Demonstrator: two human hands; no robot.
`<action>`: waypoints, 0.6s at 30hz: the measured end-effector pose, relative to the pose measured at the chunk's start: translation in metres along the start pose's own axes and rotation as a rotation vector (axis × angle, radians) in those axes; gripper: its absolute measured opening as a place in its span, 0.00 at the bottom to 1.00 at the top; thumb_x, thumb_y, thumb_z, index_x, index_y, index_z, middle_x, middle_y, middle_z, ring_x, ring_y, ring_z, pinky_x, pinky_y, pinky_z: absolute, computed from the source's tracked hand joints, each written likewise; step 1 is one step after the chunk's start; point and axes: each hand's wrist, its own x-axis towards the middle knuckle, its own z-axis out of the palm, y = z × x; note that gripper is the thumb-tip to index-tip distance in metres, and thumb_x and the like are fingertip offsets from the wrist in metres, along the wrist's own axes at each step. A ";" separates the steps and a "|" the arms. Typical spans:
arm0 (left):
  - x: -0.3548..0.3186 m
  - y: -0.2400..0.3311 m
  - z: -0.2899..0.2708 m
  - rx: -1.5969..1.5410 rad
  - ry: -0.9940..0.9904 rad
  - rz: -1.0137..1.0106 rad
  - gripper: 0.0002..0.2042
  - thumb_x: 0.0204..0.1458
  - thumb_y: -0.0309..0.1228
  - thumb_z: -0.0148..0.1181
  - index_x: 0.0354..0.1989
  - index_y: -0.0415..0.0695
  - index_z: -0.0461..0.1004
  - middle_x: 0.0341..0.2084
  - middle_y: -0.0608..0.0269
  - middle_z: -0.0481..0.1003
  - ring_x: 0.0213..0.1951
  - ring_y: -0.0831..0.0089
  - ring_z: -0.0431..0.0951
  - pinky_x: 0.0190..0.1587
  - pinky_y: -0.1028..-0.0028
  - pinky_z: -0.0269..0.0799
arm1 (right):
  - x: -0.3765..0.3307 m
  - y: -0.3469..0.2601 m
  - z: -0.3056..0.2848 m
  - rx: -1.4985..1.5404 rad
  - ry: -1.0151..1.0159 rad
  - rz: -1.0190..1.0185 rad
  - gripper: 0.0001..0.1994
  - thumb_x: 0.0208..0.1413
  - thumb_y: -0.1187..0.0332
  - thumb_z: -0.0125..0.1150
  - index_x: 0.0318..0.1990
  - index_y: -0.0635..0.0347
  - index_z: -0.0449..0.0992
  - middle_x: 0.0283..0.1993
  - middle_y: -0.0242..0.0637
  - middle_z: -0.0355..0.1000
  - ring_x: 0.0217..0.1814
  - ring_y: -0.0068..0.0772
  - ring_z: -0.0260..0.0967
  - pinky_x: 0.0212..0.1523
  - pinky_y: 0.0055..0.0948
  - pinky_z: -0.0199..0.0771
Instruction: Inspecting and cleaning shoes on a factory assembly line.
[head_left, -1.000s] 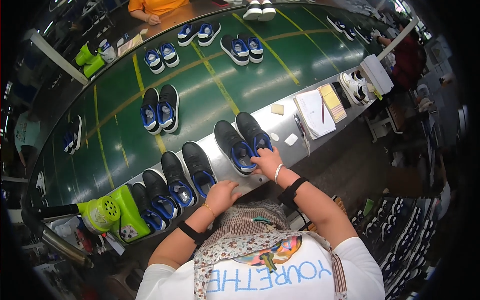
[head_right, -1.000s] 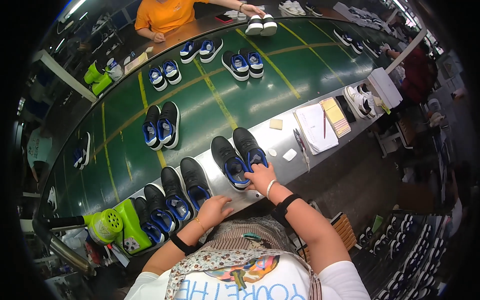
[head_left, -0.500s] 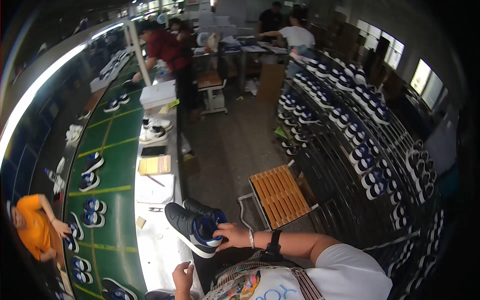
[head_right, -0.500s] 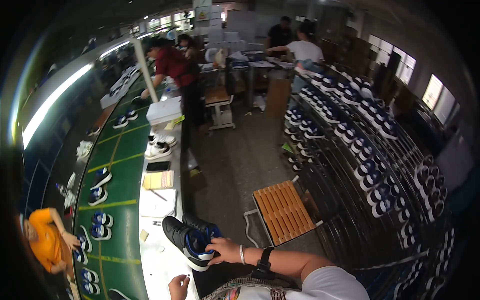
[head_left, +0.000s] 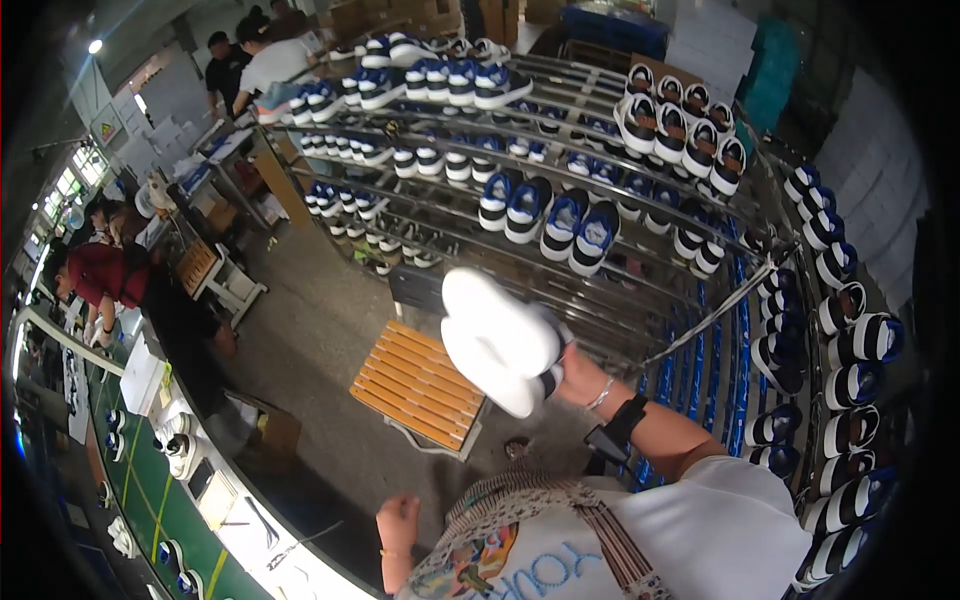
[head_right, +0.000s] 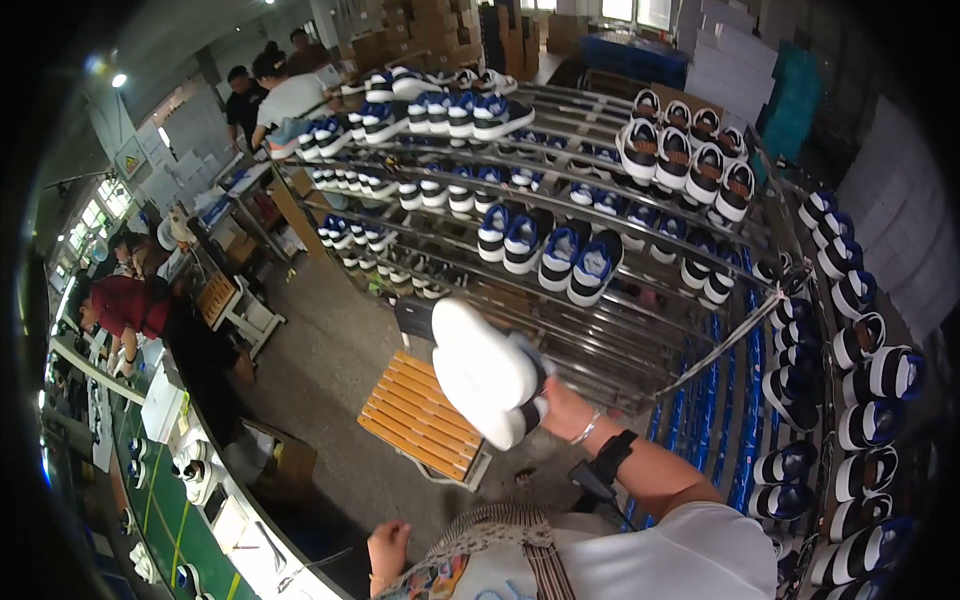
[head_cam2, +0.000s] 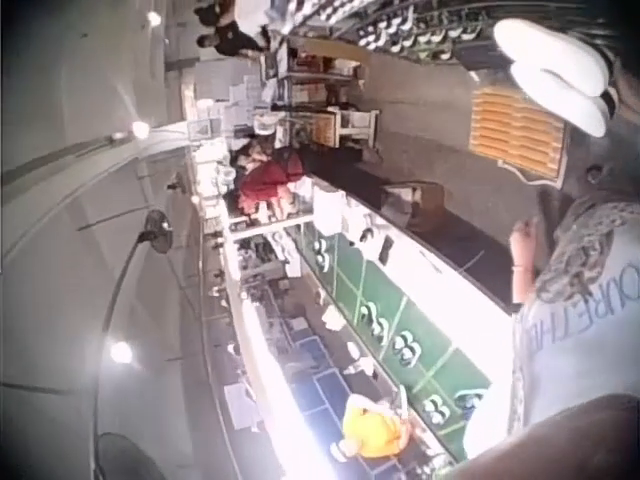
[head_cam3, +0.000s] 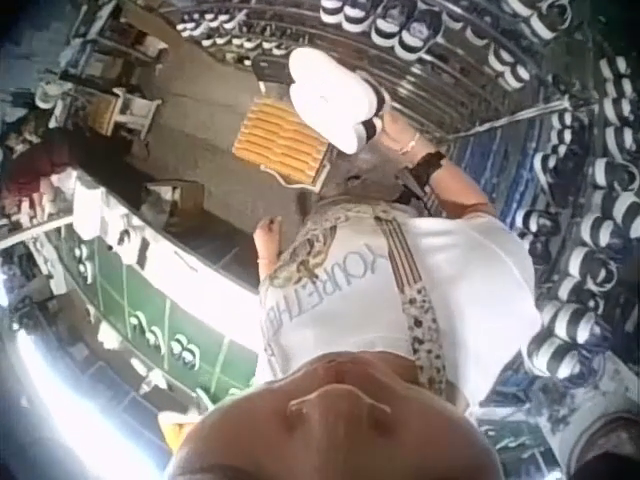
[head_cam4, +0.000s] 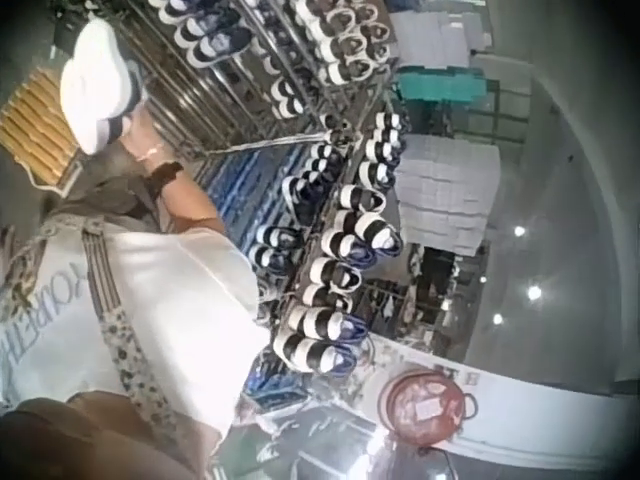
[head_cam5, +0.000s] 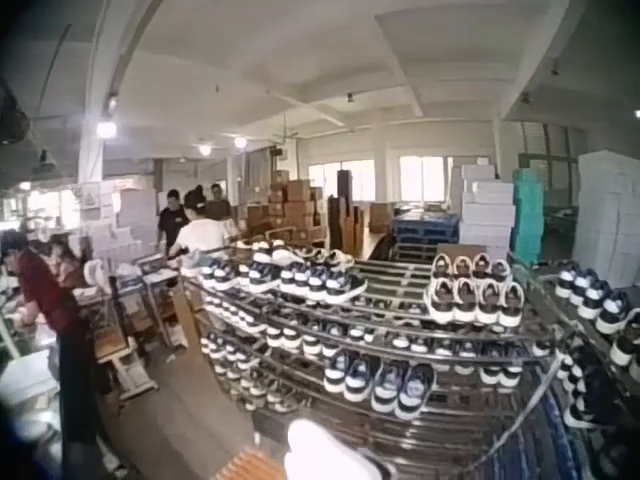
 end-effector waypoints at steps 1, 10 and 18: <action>0.015 0.017 -0.001 0.027 -0.060 0.024 0.12 0.42 0.33 0.62 0.31 0.36 0.75 0.25 0.50 0.75 0.31 0.61 0.77 0.35 0.69 0.71 | -0.012 -0.019 0.005 0.104 0.055 -0.001 0.47 0.40 0.32 0.45 0.63 0.58 0.48 0.63 0.40 0.52 0.65 0.35 0.49 0.62 0.39 0.52; 0.070 0.060 0.023 -0.031 -0.232 0.189 0.12 0.43 0.33 0.60 0.33 0.38 0.75 0.29 0.50 0.75 0.34 0.56 0.76 0.37 0.66 0.70 | -0.032 -0.056 0.006 0.210 0.119 -0.247 0.51 0.35 0.27 0.40 0.64 0.52 0.45 0.66 0.38 0.47 0.66 0.36 0.47 0.63 0.40 0.51; 0.077 0.061 0.017 0.039 -0.312 0.246 0.13 0.43 0.33 0.60 0.35 0.38 0.74 0.30 0.50 0.75 0.34 0.56 0.76 0.37 0.65 0.71 | -0.036 -0.054 0.016 0.235 0.237 -0.330 0.51 0.35 0.25 0.36 0.64 0.51 0.48 0.65 0.37 0.50 0.64 0.37 0.50 0.61 0.41 0.55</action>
